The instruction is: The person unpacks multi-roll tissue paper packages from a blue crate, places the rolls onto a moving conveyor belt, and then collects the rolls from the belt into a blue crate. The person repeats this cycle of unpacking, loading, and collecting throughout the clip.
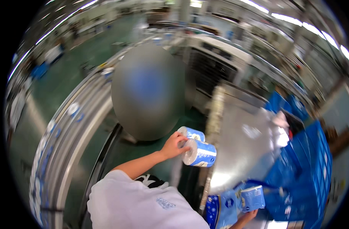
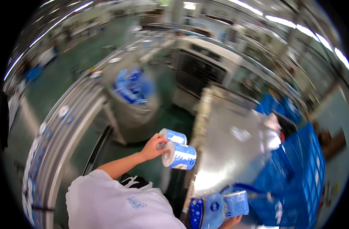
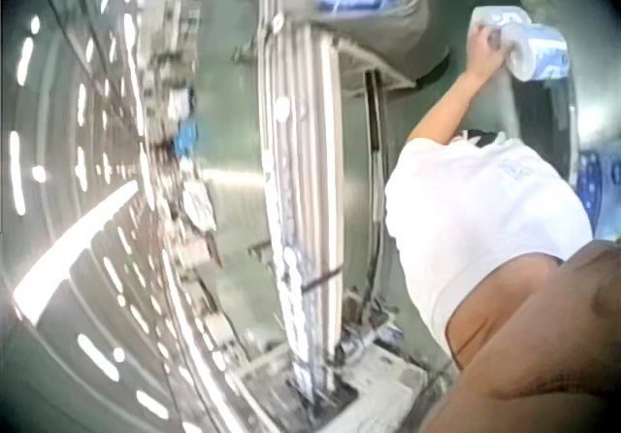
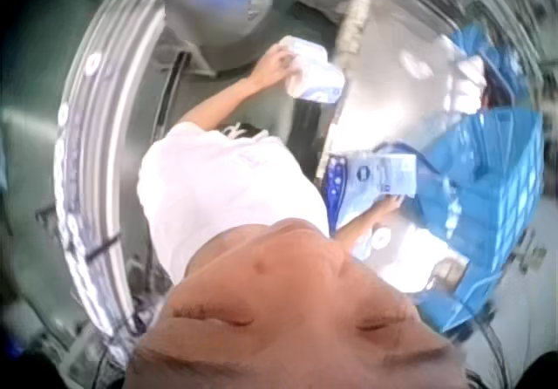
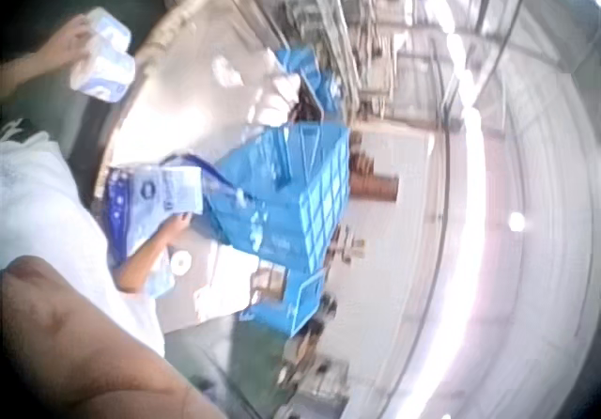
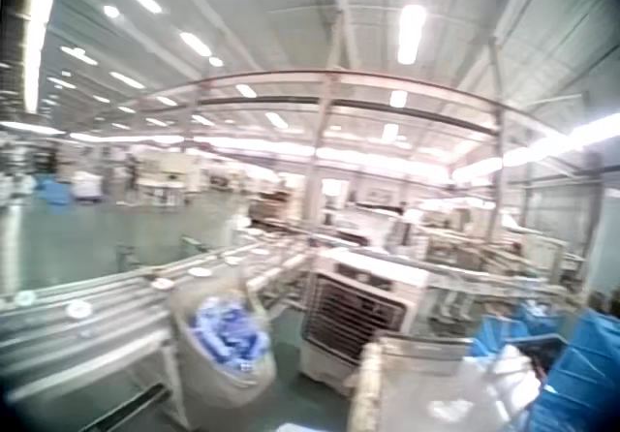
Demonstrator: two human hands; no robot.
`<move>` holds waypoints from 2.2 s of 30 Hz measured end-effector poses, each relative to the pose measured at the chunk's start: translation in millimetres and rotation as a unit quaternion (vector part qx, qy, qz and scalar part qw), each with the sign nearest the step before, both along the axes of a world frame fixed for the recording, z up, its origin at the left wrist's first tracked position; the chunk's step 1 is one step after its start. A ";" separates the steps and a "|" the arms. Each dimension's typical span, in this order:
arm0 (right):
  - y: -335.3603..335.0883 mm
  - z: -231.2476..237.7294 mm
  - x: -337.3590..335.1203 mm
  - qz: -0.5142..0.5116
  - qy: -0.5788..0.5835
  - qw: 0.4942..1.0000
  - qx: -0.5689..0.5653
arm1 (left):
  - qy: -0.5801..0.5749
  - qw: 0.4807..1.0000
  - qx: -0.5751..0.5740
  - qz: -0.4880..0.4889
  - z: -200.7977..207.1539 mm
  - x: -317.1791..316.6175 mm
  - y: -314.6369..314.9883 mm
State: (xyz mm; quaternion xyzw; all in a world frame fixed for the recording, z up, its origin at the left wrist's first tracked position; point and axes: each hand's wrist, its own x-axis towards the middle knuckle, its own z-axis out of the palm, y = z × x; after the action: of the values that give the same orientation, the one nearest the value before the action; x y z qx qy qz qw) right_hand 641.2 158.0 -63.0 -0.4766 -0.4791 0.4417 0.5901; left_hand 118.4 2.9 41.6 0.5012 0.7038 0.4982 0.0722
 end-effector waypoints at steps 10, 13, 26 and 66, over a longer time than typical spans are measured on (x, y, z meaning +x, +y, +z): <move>-123.8 64.2 -549.3 0.572 -0.058 0.810 0.116 | 0.071 0.853 0.103 0.507 19.7 -186.1 -381.8; -218.6 112.7 -664.3 0.618 -0.098 0.752 0.206 | 0.113 0.753 0.102 0.640 19.1 -225.3 -504.1; -540.8 168.5 -1054.2 0.559 -0.145 0.675 0.460 | 0.093 0.616 0.013 0.782 39.7 -427.0 -693.3; -89.1 -5.0 -309.5 -0.095 -0.356 0.917 0.156 | -0.336 0.935 -0.085 -0.080 -101.0 -165.5 -210.9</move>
State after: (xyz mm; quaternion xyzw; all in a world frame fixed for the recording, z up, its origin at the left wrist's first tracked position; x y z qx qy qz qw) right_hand 331.7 68.9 -68.0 -0.5471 -0.6729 0.1046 0.4868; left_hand -47.1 -208.0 -59.4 0.3515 0.6354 0.5686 0.3865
